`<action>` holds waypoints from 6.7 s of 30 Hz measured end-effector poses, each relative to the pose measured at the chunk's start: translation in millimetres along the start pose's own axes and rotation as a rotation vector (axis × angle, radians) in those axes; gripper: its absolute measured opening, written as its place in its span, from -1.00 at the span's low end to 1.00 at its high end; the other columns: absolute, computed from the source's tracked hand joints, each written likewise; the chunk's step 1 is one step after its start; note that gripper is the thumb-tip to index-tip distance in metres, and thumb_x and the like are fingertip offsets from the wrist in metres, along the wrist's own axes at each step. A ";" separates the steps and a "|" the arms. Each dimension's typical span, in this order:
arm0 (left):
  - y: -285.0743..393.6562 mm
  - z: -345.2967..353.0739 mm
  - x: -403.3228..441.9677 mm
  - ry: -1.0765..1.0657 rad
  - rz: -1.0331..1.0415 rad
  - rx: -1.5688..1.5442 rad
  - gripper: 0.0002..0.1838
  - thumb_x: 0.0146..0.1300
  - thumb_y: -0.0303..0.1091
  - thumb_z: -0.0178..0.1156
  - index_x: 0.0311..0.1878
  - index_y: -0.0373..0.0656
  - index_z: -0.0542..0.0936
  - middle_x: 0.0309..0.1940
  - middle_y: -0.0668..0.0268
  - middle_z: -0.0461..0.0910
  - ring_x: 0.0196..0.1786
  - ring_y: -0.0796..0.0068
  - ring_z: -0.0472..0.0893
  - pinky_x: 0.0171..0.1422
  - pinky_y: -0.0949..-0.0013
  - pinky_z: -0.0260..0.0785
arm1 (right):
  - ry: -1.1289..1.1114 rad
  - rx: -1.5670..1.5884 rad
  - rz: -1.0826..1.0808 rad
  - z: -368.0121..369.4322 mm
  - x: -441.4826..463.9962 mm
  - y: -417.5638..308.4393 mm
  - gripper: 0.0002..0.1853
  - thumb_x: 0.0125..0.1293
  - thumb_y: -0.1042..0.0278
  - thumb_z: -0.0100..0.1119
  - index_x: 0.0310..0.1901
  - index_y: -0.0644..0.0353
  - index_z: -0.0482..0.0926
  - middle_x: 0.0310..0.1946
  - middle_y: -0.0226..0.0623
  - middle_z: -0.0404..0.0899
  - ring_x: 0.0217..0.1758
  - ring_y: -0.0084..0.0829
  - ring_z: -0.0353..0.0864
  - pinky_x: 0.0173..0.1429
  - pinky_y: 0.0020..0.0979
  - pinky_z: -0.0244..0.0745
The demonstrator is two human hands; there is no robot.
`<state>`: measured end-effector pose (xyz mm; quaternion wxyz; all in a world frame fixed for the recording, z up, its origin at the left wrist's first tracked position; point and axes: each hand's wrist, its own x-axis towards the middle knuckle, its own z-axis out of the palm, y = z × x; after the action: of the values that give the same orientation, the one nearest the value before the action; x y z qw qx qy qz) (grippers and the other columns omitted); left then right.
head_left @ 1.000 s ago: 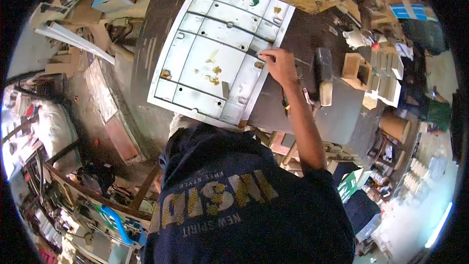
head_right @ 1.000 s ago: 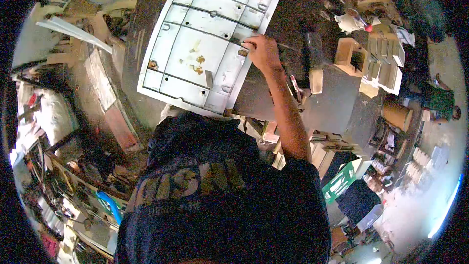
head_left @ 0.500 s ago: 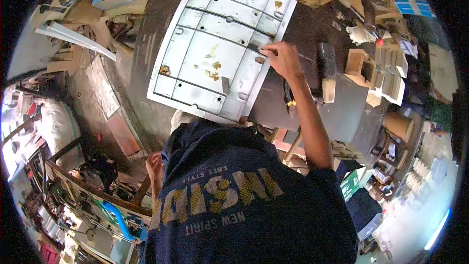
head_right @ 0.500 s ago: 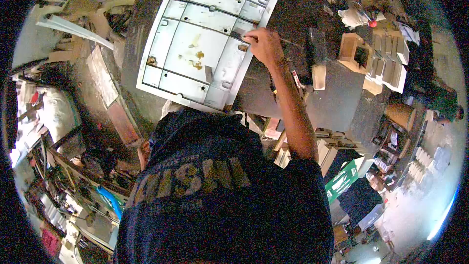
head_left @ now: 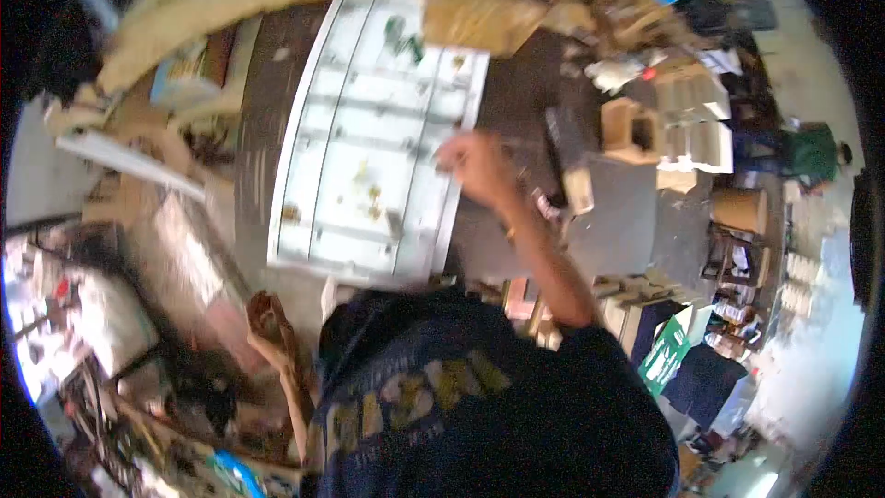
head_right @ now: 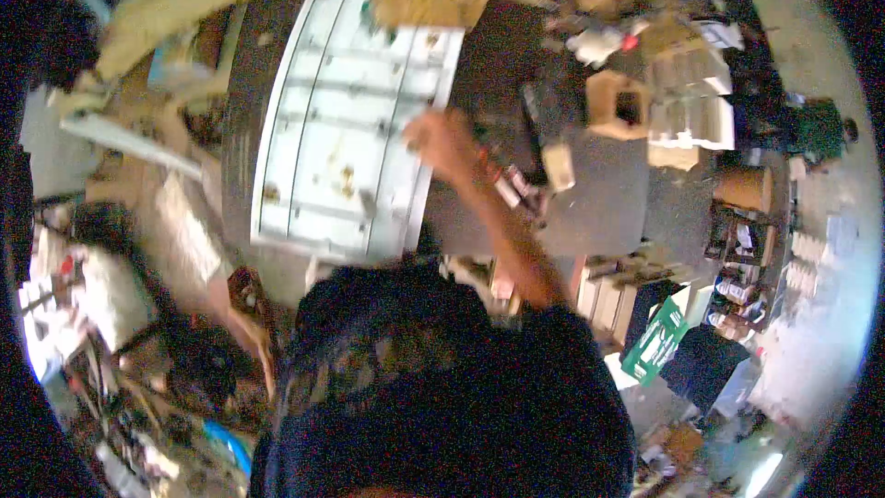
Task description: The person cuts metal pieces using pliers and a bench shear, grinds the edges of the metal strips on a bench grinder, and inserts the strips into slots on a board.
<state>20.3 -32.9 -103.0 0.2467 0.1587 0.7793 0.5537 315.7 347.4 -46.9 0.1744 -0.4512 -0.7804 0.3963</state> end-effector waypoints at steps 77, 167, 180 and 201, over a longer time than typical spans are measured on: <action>164.5 160.1 20.7 -0.411 0.145 0.121 -0.75 0.24 -0.29 0.39 -0.16 -0.29 0.74 -0.49 0.26 0.64 -0.42 0.56 0.56 -0.31 0.40 0.44 | 1.265 -1.050 -0.284 -360.2 23.9 -20.5 -0.61 0.33 0.06 0.22 -0.04 0.20 0.42 0.39 -0.16 0.31 0.42 -0.06 0.14 0.39 0.05 -0.11; 55.8 -138.9 -596.8 -4.131 -0.614 0.584 -0.89 0.09 -0.67 0.36 -0.31 -0.35 0.63 -0.37 0.07 0.67 -0.34 0.30 0.63 -0.23 0.33 0.52 | 3.272 -0.296 1.474 289.2 -626.8 -404.9 -0.86 0.03 0.65 0.40 -0.31 0.37 0.72 -0.41 -0.17 0.70 -0.33 -0.36 0.67 -0.16 -0.43 0.52; 62.2 -156.5 -587.0 -3.889 -0.010 1.373 -0.90 0.22 -0.62 0.30 -0.20 -0.41 0.63 -0.35 0.11 0.66 -0.28 0.45 0.66 -0.21 0.40 0.60 | 3.429 0.040 1.534 301.3 -625.5 -416.2 -0.89 0.19 0.60 0.35 -0.24 0.41 0.71 -0.36 -0.20 0.71 -0.30 -0.50 0.65 -0.20 -0.51 0.51; -47.4 -53.6 -620.6 -2.636 0.002 2.382 0.18 0.15 0.54 0.04 0.32 -0.60 0.21 0.24 -0.18 0.35 0.33 0.07 0.37 0.40 0.09 0.23 | 3.286 0.517 1.722 351.1 -641.5 -319.9 -0.79 0.24 0.51 0.29 -0.10 0.34 0.69 -0.30 -0.13 0.70 -0.33 -0.49 0.65 -0.18 -0.48 0.51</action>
<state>505.3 -414.0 -3.9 -0.4113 -0.5321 -0.0250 0.7396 254.9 -444.2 36.6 -0.4873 0.5171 -0.6285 0.3165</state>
